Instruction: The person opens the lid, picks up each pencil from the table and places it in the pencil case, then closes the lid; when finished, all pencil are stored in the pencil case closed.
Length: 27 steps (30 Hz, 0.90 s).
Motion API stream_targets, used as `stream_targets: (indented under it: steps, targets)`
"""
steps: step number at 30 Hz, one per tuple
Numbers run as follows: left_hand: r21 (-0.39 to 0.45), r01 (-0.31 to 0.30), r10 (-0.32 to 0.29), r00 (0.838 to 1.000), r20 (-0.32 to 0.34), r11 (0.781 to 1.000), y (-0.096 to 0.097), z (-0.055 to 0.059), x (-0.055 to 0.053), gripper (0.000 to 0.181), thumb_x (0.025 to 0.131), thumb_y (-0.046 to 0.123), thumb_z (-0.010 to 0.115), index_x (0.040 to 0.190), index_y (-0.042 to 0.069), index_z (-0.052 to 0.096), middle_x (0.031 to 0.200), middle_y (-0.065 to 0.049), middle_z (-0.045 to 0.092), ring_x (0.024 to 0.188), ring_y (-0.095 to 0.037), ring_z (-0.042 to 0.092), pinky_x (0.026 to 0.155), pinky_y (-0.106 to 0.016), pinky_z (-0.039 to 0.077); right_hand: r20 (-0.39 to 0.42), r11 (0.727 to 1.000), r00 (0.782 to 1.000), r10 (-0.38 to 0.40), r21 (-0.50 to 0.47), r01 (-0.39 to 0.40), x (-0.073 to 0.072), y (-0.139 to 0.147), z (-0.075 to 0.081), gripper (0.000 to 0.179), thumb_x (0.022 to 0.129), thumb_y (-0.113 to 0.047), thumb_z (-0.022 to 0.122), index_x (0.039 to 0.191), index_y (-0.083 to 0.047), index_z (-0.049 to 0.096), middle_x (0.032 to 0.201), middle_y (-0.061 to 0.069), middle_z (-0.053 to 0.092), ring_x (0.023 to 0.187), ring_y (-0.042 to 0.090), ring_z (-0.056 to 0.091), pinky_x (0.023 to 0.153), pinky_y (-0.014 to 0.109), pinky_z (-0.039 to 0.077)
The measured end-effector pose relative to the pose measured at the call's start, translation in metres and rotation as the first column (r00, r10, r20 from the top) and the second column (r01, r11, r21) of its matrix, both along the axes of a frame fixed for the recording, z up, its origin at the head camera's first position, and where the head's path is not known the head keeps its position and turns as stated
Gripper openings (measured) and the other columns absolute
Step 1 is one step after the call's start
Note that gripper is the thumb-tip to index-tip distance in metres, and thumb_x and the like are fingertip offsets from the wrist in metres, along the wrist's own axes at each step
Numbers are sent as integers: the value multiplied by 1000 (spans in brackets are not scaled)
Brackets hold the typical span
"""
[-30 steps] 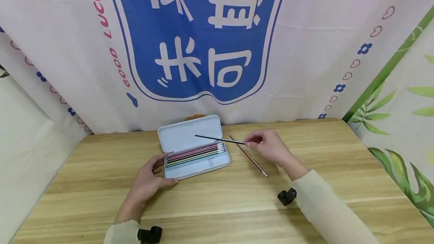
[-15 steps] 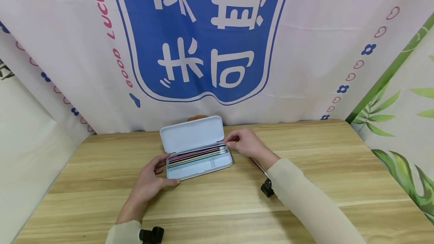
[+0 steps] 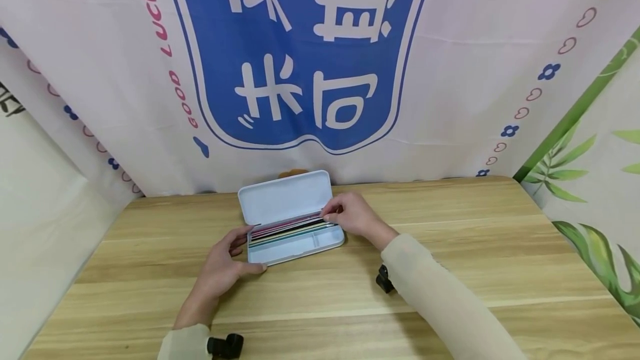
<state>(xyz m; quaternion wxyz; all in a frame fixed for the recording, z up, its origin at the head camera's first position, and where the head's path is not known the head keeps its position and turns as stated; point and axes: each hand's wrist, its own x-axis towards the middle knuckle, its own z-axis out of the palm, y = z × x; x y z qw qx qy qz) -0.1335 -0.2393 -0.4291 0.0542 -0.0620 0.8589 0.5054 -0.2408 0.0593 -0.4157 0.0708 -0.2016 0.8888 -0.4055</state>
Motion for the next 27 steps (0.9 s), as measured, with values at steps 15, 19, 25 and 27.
stream_targets:
  steps: [15,19,25,27]
  targets:
    - [4,-4,4,1000,-2,1000,0,0,1,96,73,9,95,158,7,49,158,-22,54,146,-37,50,123,-51,39,-21,1000,1000,3,-26,-4,4,-8,-4,9,95,-4,80,99,-9,86,100,5,80,87,11,62,79,26,52]
    - [13,-2,2,1000,-8,1000,0,-1,0,95,74,8,95,158,6,49,158,-22,55,146,-36,51,122,-51,39,-23,1000,1000,-16,-17,15,5,-8,-3,9,95,-6,80,99,-10,86,101,4,78,86,11,61,78,26,51]
    - [16,-4,4,1000,-3,1000,0,-1,0,95,74,7,95,158,6,49,157,-22,55,146,-37,50,123,-51,39,-60,999,998,-19,-42,16,7,-3,-3,7,96,-6,80,99,-9,86,97,4,78,82,11,58,76,25,49]
    - [15,-3,3,1000,-2,1000,0,-1,0,95,74,8,95,158,6,49,157,-22,55,146,-36,50,123,-51,39,-75,998,997,-22,-56,18,9,2,-2,6,96,-7,80,99,-8,85,96,4,77,82,12,59,76,25,50]
